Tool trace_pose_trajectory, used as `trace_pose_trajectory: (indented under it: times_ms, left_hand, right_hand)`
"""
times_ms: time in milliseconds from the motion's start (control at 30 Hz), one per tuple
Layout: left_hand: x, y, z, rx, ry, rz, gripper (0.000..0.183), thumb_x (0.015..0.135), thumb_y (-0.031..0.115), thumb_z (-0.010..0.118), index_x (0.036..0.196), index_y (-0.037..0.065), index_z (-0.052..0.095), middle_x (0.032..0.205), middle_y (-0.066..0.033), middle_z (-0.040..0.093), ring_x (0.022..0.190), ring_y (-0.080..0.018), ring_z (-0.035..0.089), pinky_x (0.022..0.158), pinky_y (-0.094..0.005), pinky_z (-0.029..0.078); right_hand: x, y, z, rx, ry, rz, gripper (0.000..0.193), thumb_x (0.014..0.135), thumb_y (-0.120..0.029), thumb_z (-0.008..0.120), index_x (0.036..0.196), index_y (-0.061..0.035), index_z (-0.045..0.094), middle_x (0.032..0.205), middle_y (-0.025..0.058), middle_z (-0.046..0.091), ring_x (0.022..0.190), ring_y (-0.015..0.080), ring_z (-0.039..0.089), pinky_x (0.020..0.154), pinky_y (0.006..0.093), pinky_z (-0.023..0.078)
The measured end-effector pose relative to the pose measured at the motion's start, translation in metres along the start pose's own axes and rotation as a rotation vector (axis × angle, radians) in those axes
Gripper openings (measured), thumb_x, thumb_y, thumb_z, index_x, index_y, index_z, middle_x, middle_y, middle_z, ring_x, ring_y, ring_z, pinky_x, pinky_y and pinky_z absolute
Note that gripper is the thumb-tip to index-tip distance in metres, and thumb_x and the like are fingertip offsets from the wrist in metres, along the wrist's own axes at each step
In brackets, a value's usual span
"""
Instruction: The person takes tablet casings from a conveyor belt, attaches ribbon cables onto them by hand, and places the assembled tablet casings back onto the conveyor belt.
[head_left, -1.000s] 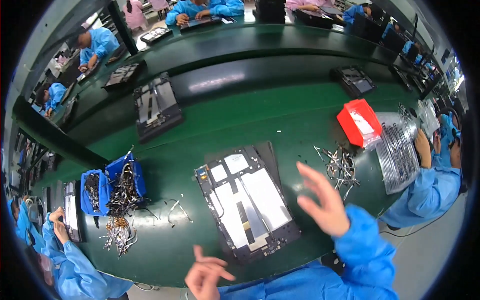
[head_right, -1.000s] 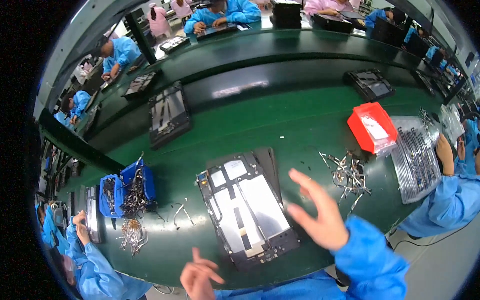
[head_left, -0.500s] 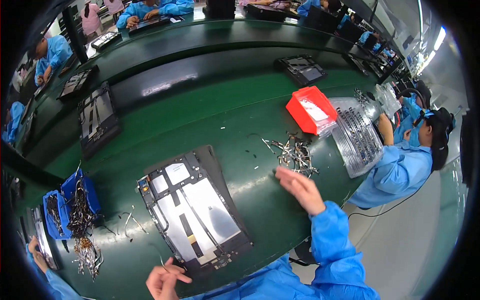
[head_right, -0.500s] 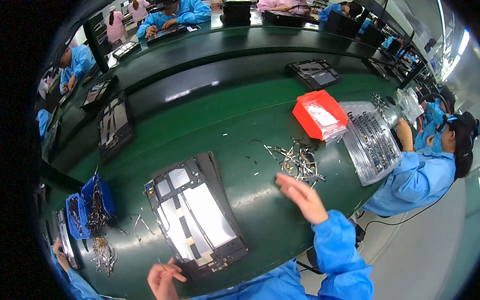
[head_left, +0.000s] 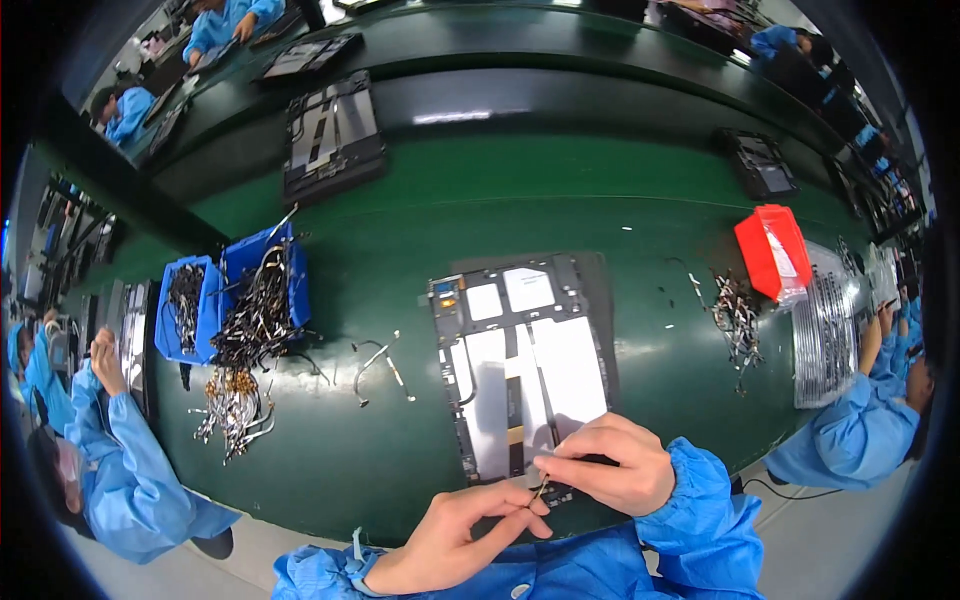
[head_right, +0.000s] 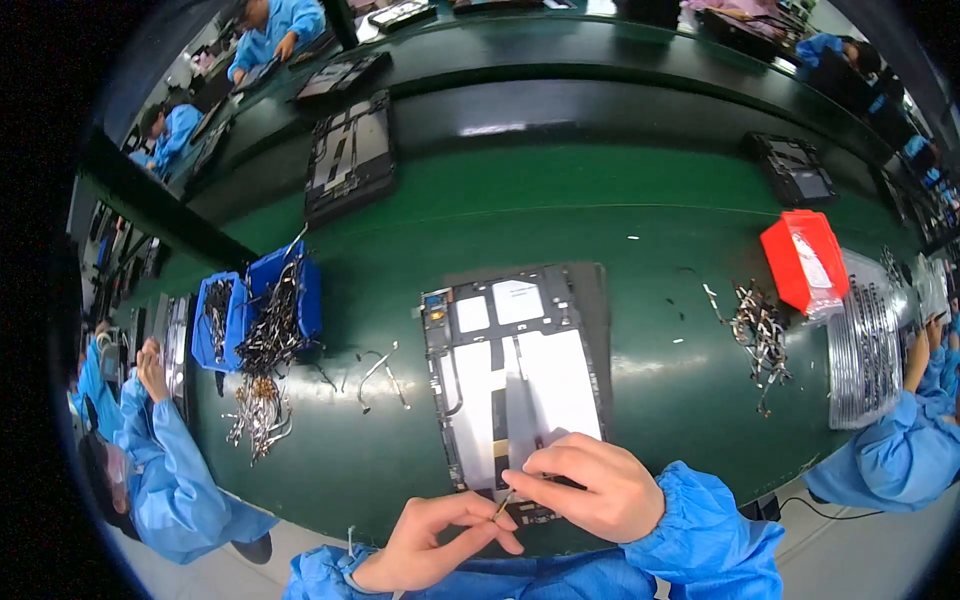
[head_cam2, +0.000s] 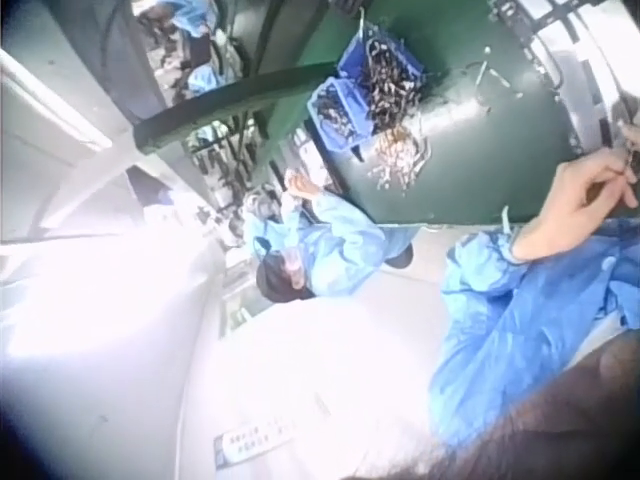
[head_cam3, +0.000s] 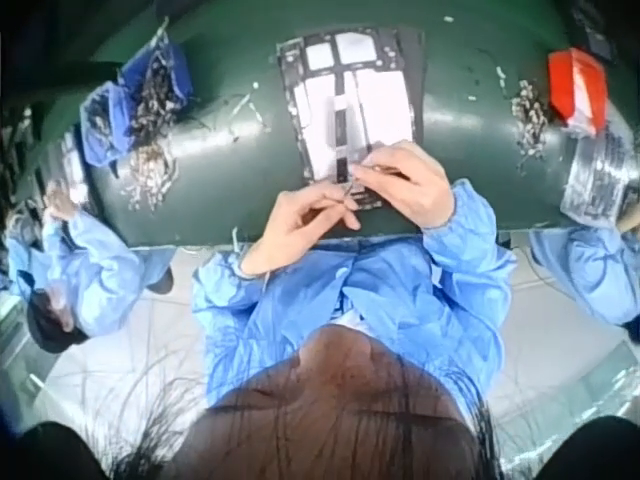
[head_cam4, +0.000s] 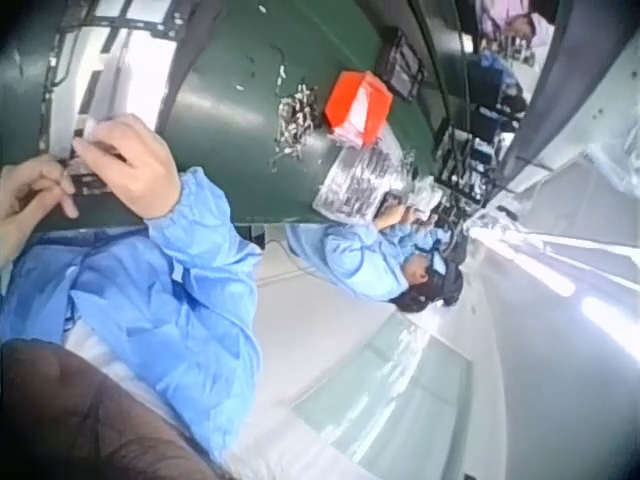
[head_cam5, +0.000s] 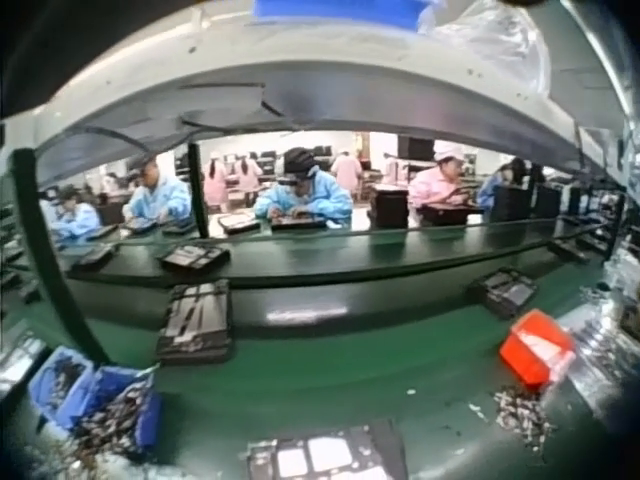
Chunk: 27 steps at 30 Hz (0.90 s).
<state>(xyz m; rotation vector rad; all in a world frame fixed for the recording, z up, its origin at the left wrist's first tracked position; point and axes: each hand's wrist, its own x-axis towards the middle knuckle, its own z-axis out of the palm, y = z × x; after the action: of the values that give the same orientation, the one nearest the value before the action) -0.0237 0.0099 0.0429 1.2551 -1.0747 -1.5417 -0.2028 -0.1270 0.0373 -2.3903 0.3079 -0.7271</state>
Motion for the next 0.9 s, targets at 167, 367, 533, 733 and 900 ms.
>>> trace_pose_trajectory:
  times_ms: [167, 367, 533, 733, 900]
  left_hand:
    - [-0.007, -0.008, -0.030, 0.875, 0.328, 0.448, 0.018, 0.075, 0.017, 0.071, 0.090, 0.007, 0.070, 0.084, -0.0054, 0.069, 0.076, -0.0206, 0.066, 0.066, -0.0301, 0.050]
    - [-0.002, -0.011, -0.053, 1.388, 0.443, 0.432, 0.026, 0.079, 0.028, 0.065, 0.097, 0.010, 0.070, 0.096, -0.0019, 0.067, 0.086, -0.0164, 0.062, 0.069, -0.0271, 0.046]
    - [0.010, -0.019, -0.055, 1.439, 0.442, 0.448, 0.027, 0.082, 0.030, 0.061, 0.098, 0.011, 0.071, 0.095, -0.0014, 0.067, 0.086, -0.0158, 0.062, 0.070, -0.0271, 0.047]
    - [0.019, -0.026, -0.056, 1.470, 0.443, 0.485, 0.026, 0.084, 0.030, 0.058, 0.097, 0.011, 0.070, 0.092, -0.0010, 0.067, 0.084, -0.0147, 0.062, 0.069, -0.0263, 0.047]
    - [0.025, -0.029, -0.057, 1.512, 0.465, 0.519, 0.019, 0.084, 0.025, 0.058, 0.093, 0.012, 0.069, 0.080, 0.0001, 0.062, 0.076, -0.0138, 0.060, 0.066, -0.0247, 0.046]
  right_hand:
    - [0.037, 0.005, 0.027, 0.420, 0.025, 0.535, 0.015, 0.079, -0.005, 0.073, 0.094, -0.0007, 0.072, 0.081, 0.0107, 0.070, 0.066, 0.0140, 0.067, 0.059, 0.0256, 0.053]
    - [0.054, 0.023, 0.058, 0.645, 0.041, 0.782, 0.016, 0.080, -0.003, 0.073, 0.095, 0.0016, 0.070, 0.081, 0.0081, 0.069, 0.064, 0.0096, 0.065, 0.057, 0.0218, 0.054]
    - [0.059, 0.019, 0.059, 0.429, -0.004, 0.710, 0.016, 0.078, -0.001, 0.073, 0.093, 0.0007, 0.070, 0.079, 0.0081, 0.068, 0.064, 0.0099, 0.065, 0.056, 0.0224, 0.054]
    - [0.065, 0.019, 0.054, 0.336, -0.056, 0.656, 0.016, 0.076, -0.001, 0.074, 0.091, 0.0005, 0.070, 0.077, 0.0082, 0.067, 0.062, 0.0129, 0.063, 0.055, 0.0234, 0.052]
    - [0.066, 0.022, 0.054, 0.328, -0.067, 0.624, 0.017, 0.075, 0.000, 0.074, 0.091, 0.0005, 0.070, 0.076, 0.0088, 0.066, 0.063, 0.0155, 0.063, 0.055, 0.0247, 0.051]
